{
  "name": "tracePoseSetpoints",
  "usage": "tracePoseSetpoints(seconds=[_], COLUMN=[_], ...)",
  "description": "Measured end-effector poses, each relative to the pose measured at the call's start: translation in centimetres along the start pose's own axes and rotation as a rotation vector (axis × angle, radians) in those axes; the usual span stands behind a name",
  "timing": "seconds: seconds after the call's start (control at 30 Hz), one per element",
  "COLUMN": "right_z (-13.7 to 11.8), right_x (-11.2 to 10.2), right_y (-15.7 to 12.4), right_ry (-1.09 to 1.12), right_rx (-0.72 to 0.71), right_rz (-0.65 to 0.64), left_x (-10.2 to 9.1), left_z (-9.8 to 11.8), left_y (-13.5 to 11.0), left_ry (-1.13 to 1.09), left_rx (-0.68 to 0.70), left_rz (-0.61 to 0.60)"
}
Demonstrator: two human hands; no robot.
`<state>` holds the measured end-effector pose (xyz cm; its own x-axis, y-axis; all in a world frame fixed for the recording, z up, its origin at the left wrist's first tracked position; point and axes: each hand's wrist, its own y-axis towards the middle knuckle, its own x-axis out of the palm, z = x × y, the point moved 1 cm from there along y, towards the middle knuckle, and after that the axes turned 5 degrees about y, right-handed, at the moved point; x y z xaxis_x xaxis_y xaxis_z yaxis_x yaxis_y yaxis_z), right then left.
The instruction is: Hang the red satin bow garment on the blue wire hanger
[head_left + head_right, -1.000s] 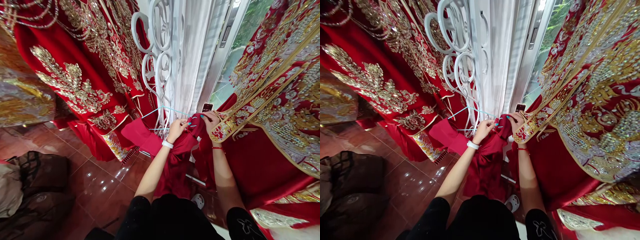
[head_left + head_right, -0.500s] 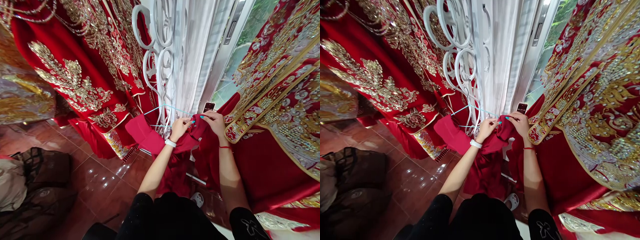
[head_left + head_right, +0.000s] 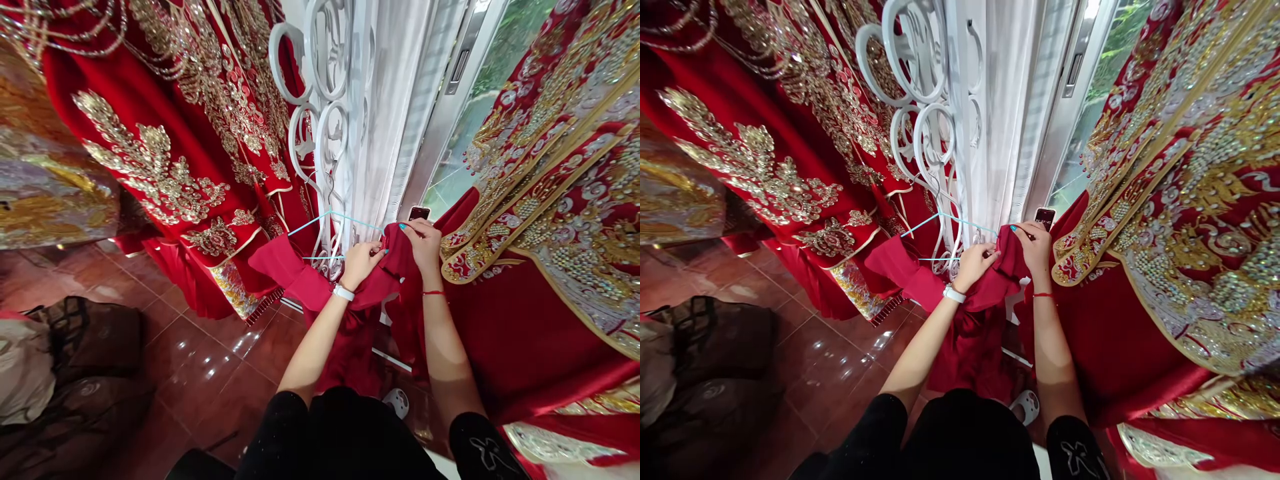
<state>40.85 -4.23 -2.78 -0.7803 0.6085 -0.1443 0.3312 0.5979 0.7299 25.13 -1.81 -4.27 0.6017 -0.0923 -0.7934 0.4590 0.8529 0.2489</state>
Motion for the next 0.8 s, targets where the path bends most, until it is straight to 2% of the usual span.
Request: tracePoseSetpoints(seconds=[0.13, 0.27, 0.33, 0.43, 0.53, 0.67, 0.73, 0.8], right_z=[-0.8, -0.6, -0.1, 0.9, 1.7, 1.8, 1.7, 1.7], right_x=[1.3, 0.2, -0.5, -0.7, 0.2, 1.5, 1.9, 2.1], right_y=[-0.5, -1.9, -2.9, -4.3, -5.2, -6.6, -8.6, -11.7], right_ry=[0.0, -0.03, -0.06, -0.121, -0.174, -0.2, -0.21, -0.201], right_rx=[-0.014, 0.015, 0.049, 0.108, 0.175, 0.169, 0.191, 0.26], right_rz=[-0.043, -0.196, -0.211, -0.07, 0.063, 0.193, 0.318, 0.405], left_x=[-0.3, 0.0, 0.1, -0.1, -0.3, 0.2, 0.4, 0.3], left_z=[-0.3, -0.6, -0.8, -1.5, -2.2, -2.7, -2.6, -2.3], left_y=[-0.1, -0.2, -0.5, -1.1, -1.7, -1.7, -1.6, -2.0], left_ry=[-0.024, -0.064, -0.082, -0.169, -0.246, -0.217, -0.257, -0.348], left_rx=[0.0, -0.008, 0.045, 0.161, 0.232, 0.123, 0.072, 0.091], left_rz=[-0.002, 0.04, 0.064, 0.101, 0.114, 0.141, 0.181, 0.22])
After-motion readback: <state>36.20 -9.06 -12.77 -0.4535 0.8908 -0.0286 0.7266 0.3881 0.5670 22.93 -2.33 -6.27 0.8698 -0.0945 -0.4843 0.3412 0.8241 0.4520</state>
